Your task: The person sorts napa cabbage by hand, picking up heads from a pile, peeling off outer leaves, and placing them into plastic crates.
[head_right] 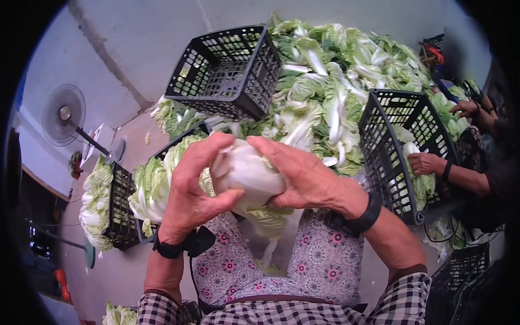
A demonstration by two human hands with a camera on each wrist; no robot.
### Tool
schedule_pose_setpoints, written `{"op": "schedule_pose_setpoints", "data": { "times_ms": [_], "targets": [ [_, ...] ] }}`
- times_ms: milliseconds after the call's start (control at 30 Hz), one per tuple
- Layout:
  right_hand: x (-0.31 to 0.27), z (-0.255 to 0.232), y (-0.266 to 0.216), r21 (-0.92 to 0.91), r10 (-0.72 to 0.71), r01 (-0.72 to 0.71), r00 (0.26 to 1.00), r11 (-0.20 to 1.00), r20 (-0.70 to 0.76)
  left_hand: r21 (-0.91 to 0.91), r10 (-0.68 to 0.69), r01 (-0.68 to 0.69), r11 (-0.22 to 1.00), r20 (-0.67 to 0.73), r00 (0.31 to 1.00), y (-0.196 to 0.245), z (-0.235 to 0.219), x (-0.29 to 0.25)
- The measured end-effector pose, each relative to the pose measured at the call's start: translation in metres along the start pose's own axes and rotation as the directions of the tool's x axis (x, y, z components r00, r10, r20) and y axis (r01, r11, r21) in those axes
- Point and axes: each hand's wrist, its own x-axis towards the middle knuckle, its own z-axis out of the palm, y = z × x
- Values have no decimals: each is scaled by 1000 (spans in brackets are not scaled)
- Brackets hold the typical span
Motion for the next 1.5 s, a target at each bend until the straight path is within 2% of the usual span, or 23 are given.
{"op": "schedule_pose_setpoints", "data": {
  "times_ms": [33, 67, 133, 167, 200, 233, 333, 467, 600, 667, 700, 767, 867, 900, 967, 1067, 1100, 1167, 1233, 1333, 1367, 1467, 1500],
  "targets": [
    [-6, 1, 4, 201, 45, -39, 999, 979, -29, -273, -122, 97, 957, -76, 990, 0, 7, 2],
    [-11, -7, 5, 252, 154, -141, 988, 957, -32, -529, -255, 162, 833, -106, 961, -3, 15, 4],
    [-12, -21, -6, 370, 366, -338, 930, 865, -8, -617, -277, 203, 760, -26, 960, -16, 26, 0],
    [-12, -23, -2, 276, 323, -269, 931, 923, -170, -684, -304, 236, 690, 22, 952, -19, 37, -3],
    [-10, -26, 3, 502, 372, -233, 907, 833, -197, -742, -322, 263, 616, 67, 944, -20, 49, -3],
    [-8, -32, -1, 576, 407, -243, 897, 780, -171, -750, -366, 297, 591, 78, 927, -19, 59, -7],
    [1, -25, -1, 687, 422, -240, 900, 686, -107, -831, -498, 457, 318, 264, 826, -29, 71, -18],
    [10, -4, 12, 785, 438, -251, 899, 567, -29, -886, -557, 444, 131, 305, 773, -49, 73, -35],
    [11, 4, 22, 432, 369, -372, 925, 821, 95, -911, -572, 406, 67, 298, 764, -63, 56, -51],
    [17, 9, 22, 556, 310, -383, 924, 738, 226, -918, -556, 397, 13, 324, 766, -64, 48, -55],
    [21, 12, 21, 586, 268, -375, 926, 718, 265, -951, -537, 310, -7, 266, 801, -64, 51, -59],
    [26, 17, 21, 622, 202, -383, 918, 683, 342, -935, -619, 319, -154, 343, 707, -61, 56, -61],
    [27, 28, 21, 669, 260, -342, 939, 660, 224, -950, -599, 214, -226, 309, 739, -62, 64, -67],
    [28, 31, 16, 739, 320, -376, 920, 559, 227, -955, -620, 239, -176, 296, 726, -58, 62, -67],
    [28, 34, 7, 852, 434, -407, 867, 331, 246, -953, -592, 300, -40, 265, 761, -69, 68, -75],
    [24, 36, 3, 924, 516, -346, 828, 165, 218, -885, -572, 440, 151, 285, 769, -73, 63, -64],
    [22, 34, 5, 937, 538, -304, 826, 173, 169, -882, -578, 469, 45, 360, 733, -74, 65, -60],
    [14, 26, 12, 957, 583, -219, 809, 191, 69, -863, -499, 496, 92, 391, 773, -62, 64, -55],
    [7, 7, 15, 989, 571, -84, 821, 124, -2, -834, -391, 539, 118, 460, 797, -59, 66, -54],
    [-9, -17, 26, 986, 577, 131, 800, 101, -166, -733, -406, 653, 191, 547, 732, -52, 72, -44],
    [-15, -25, 31, 972, 579, 207, 782, 108, -231, -806, -381, 583, 105, 509, 772, -52, 77, -45],
    [-42, -59, 36, 938, 583, 312, 737, 153, -340, -818, -335, 574, 34, 532, 777, -65, 72, -48],
    [-55, -74, 37, 922, 576, 327, 721, 208, -385, -859, -407, 513, -1, 469, 784, -66, 71, -49]
  ]
}}
